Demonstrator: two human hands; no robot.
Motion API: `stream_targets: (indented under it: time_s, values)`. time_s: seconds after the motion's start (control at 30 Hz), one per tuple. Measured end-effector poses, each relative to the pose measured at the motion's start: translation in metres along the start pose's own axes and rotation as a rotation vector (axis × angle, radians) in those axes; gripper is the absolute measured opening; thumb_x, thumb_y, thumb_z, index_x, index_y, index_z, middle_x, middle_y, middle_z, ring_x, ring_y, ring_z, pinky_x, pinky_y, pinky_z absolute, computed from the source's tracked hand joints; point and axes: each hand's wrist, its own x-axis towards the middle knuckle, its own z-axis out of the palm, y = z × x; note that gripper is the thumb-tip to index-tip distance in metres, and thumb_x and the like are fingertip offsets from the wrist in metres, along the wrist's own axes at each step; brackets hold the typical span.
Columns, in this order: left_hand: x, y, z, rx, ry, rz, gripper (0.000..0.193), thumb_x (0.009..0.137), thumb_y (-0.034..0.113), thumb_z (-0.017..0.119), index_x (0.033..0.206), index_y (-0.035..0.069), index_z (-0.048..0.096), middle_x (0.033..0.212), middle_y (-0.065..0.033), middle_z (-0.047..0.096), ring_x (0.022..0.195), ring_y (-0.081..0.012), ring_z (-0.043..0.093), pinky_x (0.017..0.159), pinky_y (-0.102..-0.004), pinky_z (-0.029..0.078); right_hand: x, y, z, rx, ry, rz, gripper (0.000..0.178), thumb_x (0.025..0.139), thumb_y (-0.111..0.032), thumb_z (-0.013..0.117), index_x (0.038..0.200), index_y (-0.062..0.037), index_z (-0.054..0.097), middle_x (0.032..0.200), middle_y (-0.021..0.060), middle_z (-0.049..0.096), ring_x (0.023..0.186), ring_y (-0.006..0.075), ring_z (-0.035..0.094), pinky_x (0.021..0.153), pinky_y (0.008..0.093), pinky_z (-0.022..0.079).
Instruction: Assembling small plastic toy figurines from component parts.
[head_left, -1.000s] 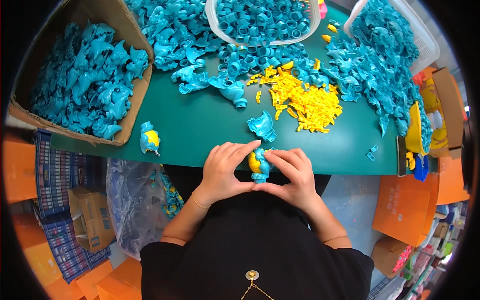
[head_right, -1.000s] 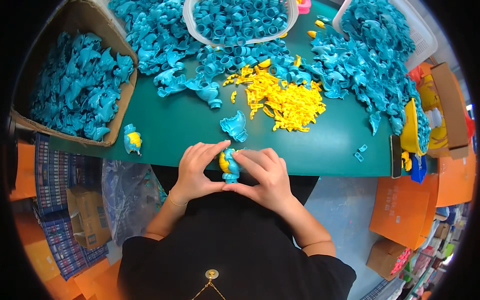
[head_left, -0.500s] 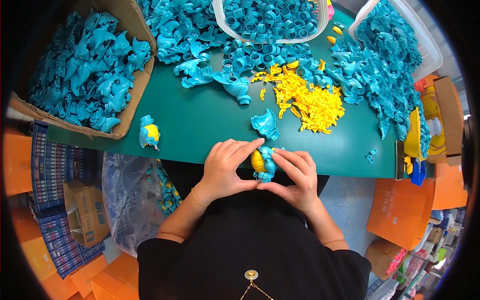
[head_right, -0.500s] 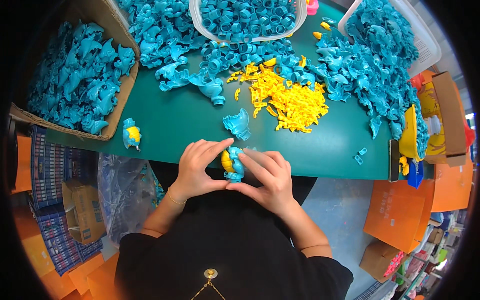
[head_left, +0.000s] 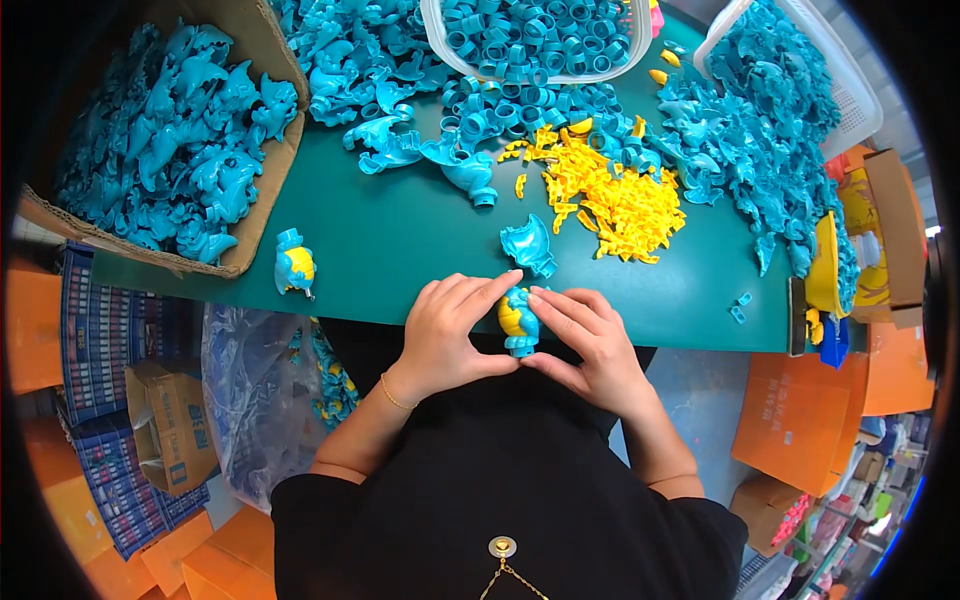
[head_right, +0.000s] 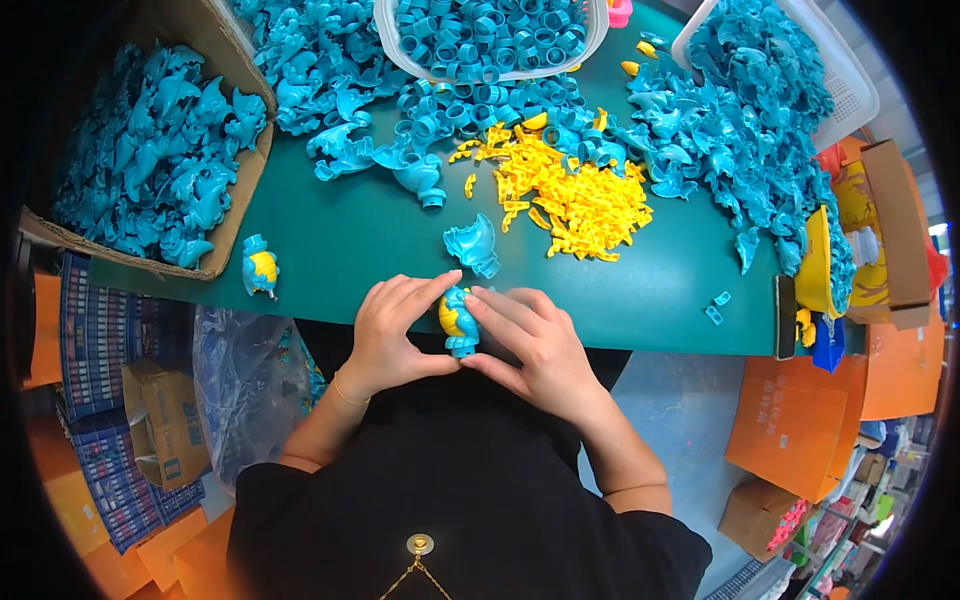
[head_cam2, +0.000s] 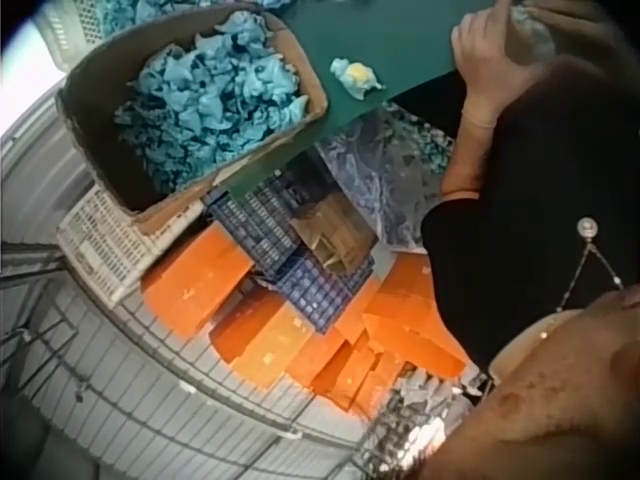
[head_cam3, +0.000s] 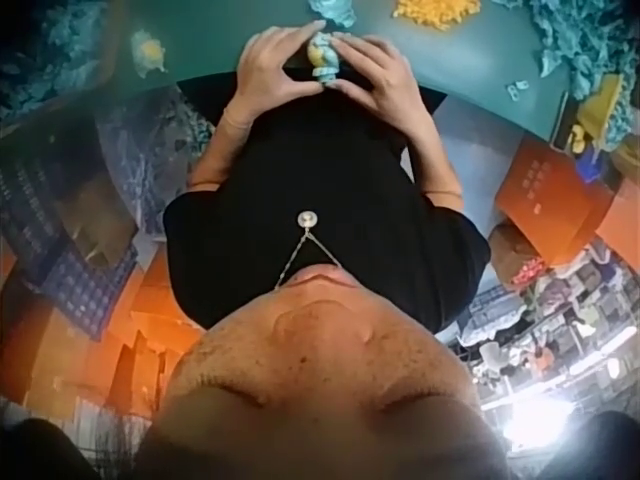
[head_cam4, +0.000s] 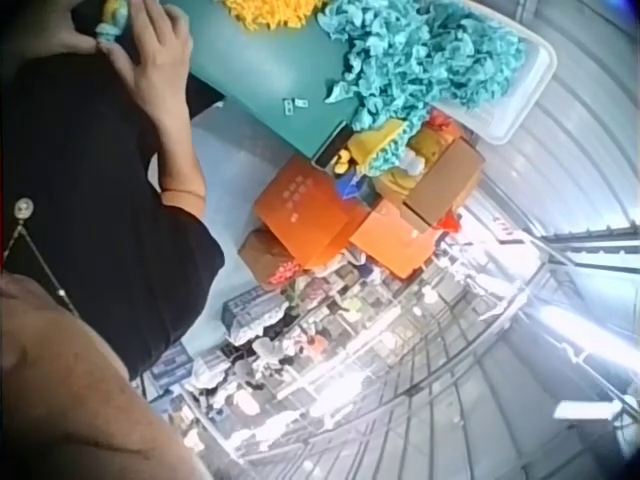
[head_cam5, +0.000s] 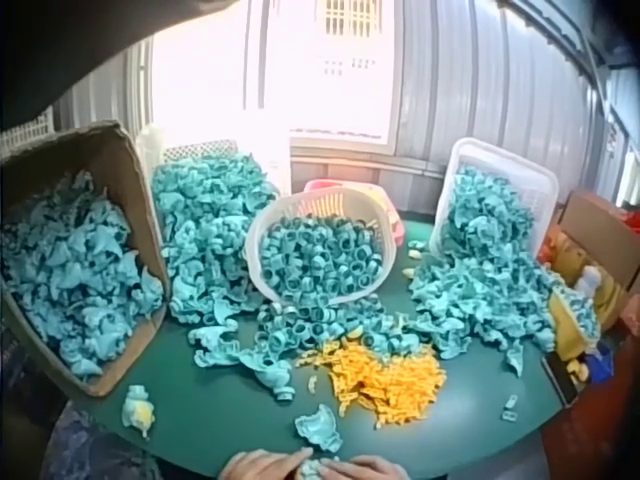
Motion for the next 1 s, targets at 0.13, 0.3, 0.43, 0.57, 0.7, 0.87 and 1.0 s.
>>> stream_targets:
  time_s: [0.13,0.3,0.43,0.57,0.7,0.87,1.0]
  values:
    - [0.001,0.001,0.002,0.006,0.005,-0.004,0.090,0.053,0.029,0.090,0.138,0.014,0.067,0.110,-0.0035,0.072,0.094,-0.0233,0.066,0.079,-0.0349,0.047,-0.003,0.002,-0.002,0.032,-0.024,0.012,0.071,0.081,-0.024,0.087,0.145,-0.0076,0.060,0.146,0.0105,0.063,0.118,0.0344,0.062,0.097,0.0448,0.052]
    - [0.001,0.002,0.002,0.018,0.001,-0.030,0.089,0.055,0.033,0.091,0.139,0.015,0.066,0.105,-0.0026,0.070,0.094,-0.0221,0.066,0.080,-0.0353,0.047,-0.001,-0.002,-0.004,0.013,-0.067,0.064,0.070,0.085,-0.023,0.083,0.148,-0.0081,0.057,0.148,0.0112,0.061,0.123,0.0347,0.060,0.101,0.0444,0.048]
    - [0.000,-0.001,0.004,0.011,-0.009,-0.043,0.088,0.058,0.038,0.092,0.138,0.015,0.066,0.103,-0.0033,0.070,0.094,-0.0228,0.066,0.082,-0.0365,0.049,-0.005,-0.001,0.003,-0.007,-0.052,0.083,0.070,0.085,-0.021,0.081,0.149,-0.0103,0.055,0.149,0.0122,0.060,0.129,0.0351,0.058,0.105,0.0454,0.044]
    - [0.002,0.000,0.004,0.017,-0.007,-0.047,0.085,0.060,0.040,0.093,0.136,0.014,0.067,0.101,-0.0038,0.070,0.091,-0.0234,0.066,0.082,-0.0370,0.049,-0.007,-0.009,0.000,-0.036,-0.070,0.073,0.073,0.082,-0.021,0.082,0.149,-0.0112,0.055,0.152,0.0117,0.057,0.130,0.0354,0.058,0.105,0.0468,0.044]
    - [0.002,0.002,0.005,0.012,0.049,-0.040,0.084,0.059,0.040,0.096,0.133,0.009,0.069,0.091,-0.0034,0.068,0.081,-0.0213,0.064,0.077,-0.0358,0.048,-0.008,-0.006,0.022,-0.145,0.109,0.003,0.079,0.071,-0.014,0.087,0.144,-0.0086,0.060,0.144,0.0129,0.058,0.121,0.0355,0.060,0.101,0.0459,0.049]
    - [-0.003,-0.002,-0.005,-0.122,0.029,0.021,0.088,0.062,0.043,0.098,0.136,0.007,0.067,0.099,-0.0060,0.067,0.086,-0.0210,0.063,0.081,-0.0354,0.049,-0.013,-0.001,0.037,0.167,0.272,0.043,0.071,0.075,-0.008,0.089,0.140,-0.0008,0.062,0.133,0.0180,0.065,0.115,0.0337,0.066,0.098,0.0403,0.054]
    - [-0.012,-0.005,-0.007,-0.443,0.031,-0.144,0.091,0.069,0.036,0.098,0.145,0.005,0.058,0.127,-0.0099,0.066,0.113,-0.0212,0.063,0.097,-0.0364,0.051,-0.019,-0.004,0.033,0.419,0.232,0.112,0.069,0.081,-0.009,0.087,0.143,0.0030,0.058,0.136,0.0196,0.066,0.123,0.0329,0.066,0.106,0.0403,0.050]
